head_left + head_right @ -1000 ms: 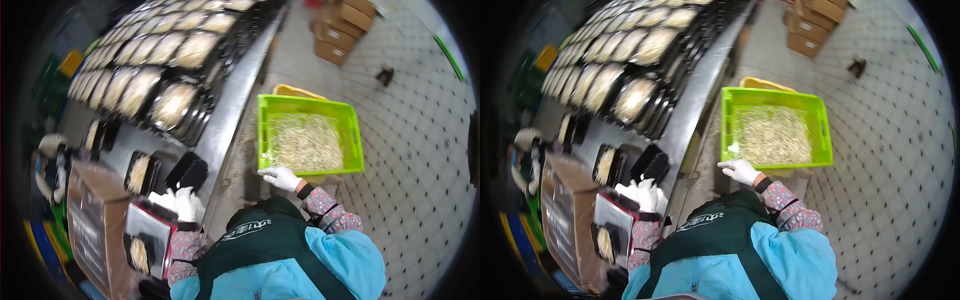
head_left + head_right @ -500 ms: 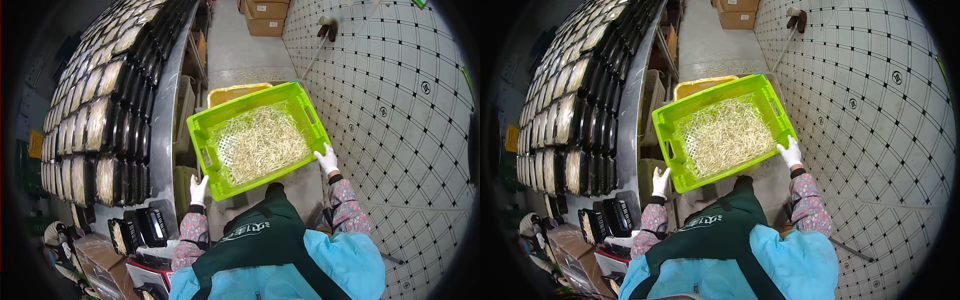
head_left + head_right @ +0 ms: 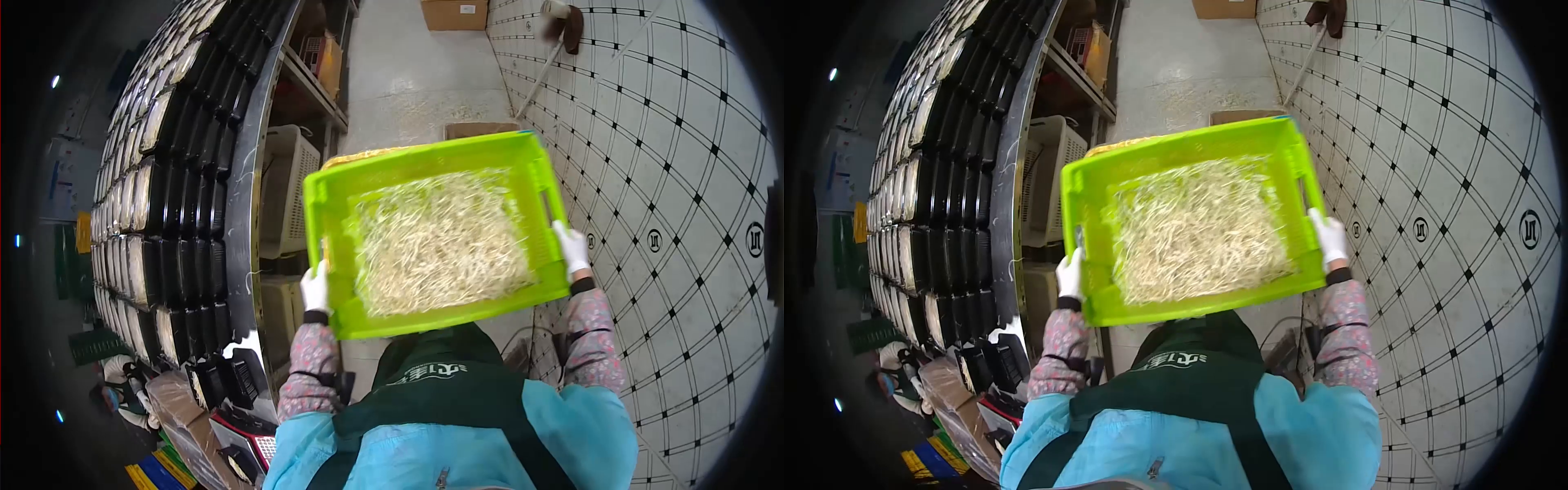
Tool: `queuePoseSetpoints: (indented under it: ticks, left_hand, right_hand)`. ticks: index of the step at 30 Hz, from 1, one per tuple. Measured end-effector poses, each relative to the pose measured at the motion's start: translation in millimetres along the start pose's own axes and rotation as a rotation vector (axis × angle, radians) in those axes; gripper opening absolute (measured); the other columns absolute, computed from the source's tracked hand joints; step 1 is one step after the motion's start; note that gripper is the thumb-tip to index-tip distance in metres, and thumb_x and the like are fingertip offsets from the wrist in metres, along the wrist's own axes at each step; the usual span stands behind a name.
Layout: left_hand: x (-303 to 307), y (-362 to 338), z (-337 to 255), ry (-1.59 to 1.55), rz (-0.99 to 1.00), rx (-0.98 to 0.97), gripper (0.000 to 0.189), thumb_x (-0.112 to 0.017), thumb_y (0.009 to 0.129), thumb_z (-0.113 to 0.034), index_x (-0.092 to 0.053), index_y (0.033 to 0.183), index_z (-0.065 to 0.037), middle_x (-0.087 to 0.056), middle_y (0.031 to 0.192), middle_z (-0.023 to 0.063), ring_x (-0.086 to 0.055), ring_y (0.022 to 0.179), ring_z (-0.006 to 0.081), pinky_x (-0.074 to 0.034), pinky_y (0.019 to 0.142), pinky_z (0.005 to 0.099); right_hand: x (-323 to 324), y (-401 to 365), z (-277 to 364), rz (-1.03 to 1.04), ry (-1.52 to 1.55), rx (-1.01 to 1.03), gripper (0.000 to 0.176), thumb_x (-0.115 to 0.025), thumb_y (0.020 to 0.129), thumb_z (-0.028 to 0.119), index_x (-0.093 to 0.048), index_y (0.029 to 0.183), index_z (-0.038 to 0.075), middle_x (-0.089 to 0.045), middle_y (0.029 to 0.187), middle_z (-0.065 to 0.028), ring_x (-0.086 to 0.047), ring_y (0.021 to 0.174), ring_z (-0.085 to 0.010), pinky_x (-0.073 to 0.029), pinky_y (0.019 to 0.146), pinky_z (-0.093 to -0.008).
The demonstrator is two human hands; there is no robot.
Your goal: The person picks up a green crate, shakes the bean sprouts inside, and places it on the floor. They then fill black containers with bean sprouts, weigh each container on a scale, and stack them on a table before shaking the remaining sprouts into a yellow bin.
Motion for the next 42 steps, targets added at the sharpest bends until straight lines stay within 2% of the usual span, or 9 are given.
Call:
queuePoseSetpoints:
  ticks: [4,8,12,15,18,26,32,39,42]
  left_hand:
    - [-131,-33,2,0.064,0.125,-0.185,0.032,-0.065,0.090,-0.029,-0.063,0.098,0.003,-0.064,0.087,0.0100,-0.055,0.083,0.0171,-0.045,0.078,0.0345]
    - [-55,-12,43,-0.082,0.071,0.017,0.032,-0.061,0.093,-0.029,-0.065,0.104,0.001,-0.068,0.096,0.0115,-0.064,0.080,0.0174,-0.052,0.071,0.0309]
    - [10,-1,31,-0.184,-0.023,0.006,0.031,-0.059,0.095,-0.029,-0.062,0.105,0.000,-0.068,0.095,0.0100,-0.066,0.077,0.0176,-0.055,0.066,0.0317]
    - [-71,8,20,0.105,-0.054,-0.275,0.034,-0.060,0.094,-0.031,-0.062,0.103,0.002,-0.065,0.087,0.0101,-0.057,0.080,0.0186,-0.047,0.075,0.0336]
    - [-151,-44,-17,0.039,0.110,-0.137,0.033,-0.065,0.091,-0.030,-0.065,0.101,0.001,-0.065,0.090,0.0072,-0.055,0.084,0.0155,-0.045,0.077,0.0323]
    - [21,13,-5,-0.059,-0.016,-0.021,0.026,-0.059,0.094,-0.025,-0.065,0.097,0.000,-0.067,0.084,0.0080,-0.064,0.068,0.0155,-0.052,0.061,0.0294]
    - [-125,-24,-21,0.168,0.098,-0.220,0.036,-0.064,0.090,-0.036,-0.064,0.098,0.000,-0.064,0.084,0.0116,-0.057,0.081,0.0190,-0.045,0.075,0.0334]
    - [49,28,27,-0.067,-0.116,-0.085,0.028,-0.061,0.094,-0.026,-0.066,0.098,0.001,-0.069,0.086,0.0071,-0.062,0.070,0.0119,-0.051,0.062,0.0274]
    - [-20,18,-39,-0.092,-0.025,-0.128,0.031,-0.061,0.094,-0.031,-0.065,0.097,0.000,-0.066,0.081,0.0050,-0.057,0.068,0.0116,-0.048,0.063,0.0288]
  right_hand:
    - [122,46,5,-0.262,-0.045,0.027,0.047,-0.065,0.087,0.047,-0.069,0.093,0.000,-0.068,0.077,-0.0066,-0.062,0.063,-0.0133,-0.046,0.058,-0.0291]
    - [58,-4,36,-0.298,-0.646,0.081,0.050,-0.062,0.086,0.054,-0.070,0.093,0.006,-0.070,0.082,-0.0127,-0.066,0.069,-0.0227,-0.049,0.064,-0.0352]
    - [4,-10,39,-0.128,-0.401,0.210,0.051,-0.062,0.085,0.056,-0.068,0.087,0.005,-0.068,0.077,-0.0126,-0.065,0.069,-0.0257,-0.050,0.066,-0.0370]
    - [61,19,68,-0.148,-0.180,0.161,0.049,-0.062,0.088,0.050,-0.067,0.086,0.002,-0.065,0.070,-0.0033,-0.058,0.061,-0.0150,-0.046,0.058,-0.0329]
    - [151,52,35,-0.339,-0.269,0.079,0.054,-0.059,0.088,0.053,-0.070,0.092,0.000,-0.069,0.075,-0.0086,-0.064,0.065,-0.0205,-0.048,0.061,-0.0346]
    - [-1,-3,-10,-0.138,-0.313,0.087,0.054,-0.062,0.083,0.059,-0.070,0.086,0.006,-0.067,0.071,-0.0098,-0.065,0.067,-0.0204,-0.049,0.063,-0.0357]
    - [115,50,-1,-0.200,-0.009,-0.018,0.046,-0.062,0.090,0.045,-0.068,0.086,0.000,-0.069,0.073,-0.0081,-0.064,0.056,-0.0152,-0.049,0.050,-0.0295]
    - [-30,-18,-16,-0.179,-0.351,0.254,0.050,-0.061,0.087,0.053,-0.066,0.077,0.005,-0.063,0.066,-0.0072,-0.058,0.059,-0.0163,-0.045,0.058,-0.0338]
    - [-6,22,22,-0.133,-0.203,0.132,0.047,-0.061,0.089,0.051,-0.064,0.076,0.006,-0.061,0.064,-0.0032,-0.055,0.056,-0.0138,-0.043,0.054,-0.0324]
Point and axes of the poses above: each hand's wrist, its own y-axis towards the middle knuckle, its own x-axis out of the back of the hand, z = x × y, the point moved 5 cm from there along y, towards the middle knuckle
